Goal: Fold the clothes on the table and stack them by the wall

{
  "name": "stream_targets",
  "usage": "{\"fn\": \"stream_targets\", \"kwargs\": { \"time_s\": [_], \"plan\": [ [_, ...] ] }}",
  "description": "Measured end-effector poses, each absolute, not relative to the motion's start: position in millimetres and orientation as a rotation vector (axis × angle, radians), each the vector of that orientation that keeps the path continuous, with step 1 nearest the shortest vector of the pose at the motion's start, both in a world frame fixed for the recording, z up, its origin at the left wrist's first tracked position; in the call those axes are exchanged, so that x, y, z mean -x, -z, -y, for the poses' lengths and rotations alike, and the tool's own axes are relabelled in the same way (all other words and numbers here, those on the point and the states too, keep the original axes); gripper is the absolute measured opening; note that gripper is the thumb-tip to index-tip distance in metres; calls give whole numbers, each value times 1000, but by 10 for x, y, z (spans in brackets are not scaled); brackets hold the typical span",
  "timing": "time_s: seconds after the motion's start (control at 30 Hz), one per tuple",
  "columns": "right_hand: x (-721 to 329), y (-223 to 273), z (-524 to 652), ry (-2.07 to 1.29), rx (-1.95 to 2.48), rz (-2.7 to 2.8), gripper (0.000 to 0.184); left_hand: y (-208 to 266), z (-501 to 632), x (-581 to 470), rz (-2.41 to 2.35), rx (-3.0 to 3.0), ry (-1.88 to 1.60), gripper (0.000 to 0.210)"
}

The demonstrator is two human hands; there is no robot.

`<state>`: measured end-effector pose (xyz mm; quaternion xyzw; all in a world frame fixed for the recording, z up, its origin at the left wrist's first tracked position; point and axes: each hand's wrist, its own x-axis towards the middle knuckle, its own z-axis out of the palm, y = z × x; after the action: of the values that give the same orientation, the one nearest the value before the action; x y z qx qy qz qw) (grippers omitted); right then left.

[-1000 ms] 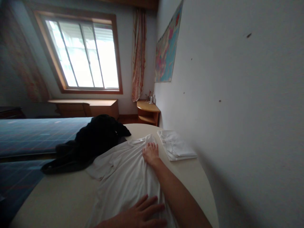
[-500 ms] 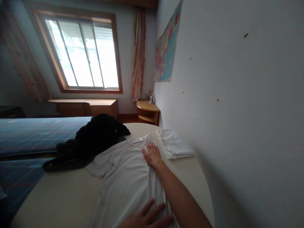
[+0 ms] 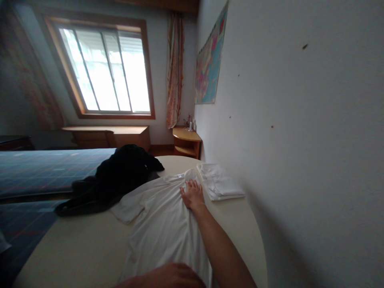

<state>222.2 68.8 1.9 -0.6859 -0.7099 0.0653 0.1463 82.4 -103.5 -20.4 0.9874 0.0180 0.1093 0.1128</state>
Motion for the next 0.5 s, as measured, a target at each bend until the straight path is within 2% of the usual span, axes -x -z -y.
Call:
{"fn": "stream_targets", "kwargs": {
  "time_s": [0.03, 0.1, 0.2, 0.27, 0.37, 0.5],
  "plan": [
    [-2231, -15, -697, -191, 1979, 2049, 62, 82, 942, -713, -146, -2897, -355, 25],
    [-2237, -15, -712, -207, 2000, 2059, 61, -151, 729, -489, -664, -2854, -489, 18],
    [-2229, -25, -711, -216, 2015, 2054, 63, -362, 381, -135, -1609, -2659, -657, 31],
    [-2225, -32, -695, -201, 1998, 2040, 64, -373, 181, 121, -2053, -2509, -706, 34],
    [-2233, -36, -670, -196, 1965, 2043, 66, -275, -7, 487, -2416, -2351, -672, 41],
    [-2267, -21, -663, -209, 1955, 2070, 69, -179, -94, 767, -2441, -2279, -546, 40]
  ]
}}
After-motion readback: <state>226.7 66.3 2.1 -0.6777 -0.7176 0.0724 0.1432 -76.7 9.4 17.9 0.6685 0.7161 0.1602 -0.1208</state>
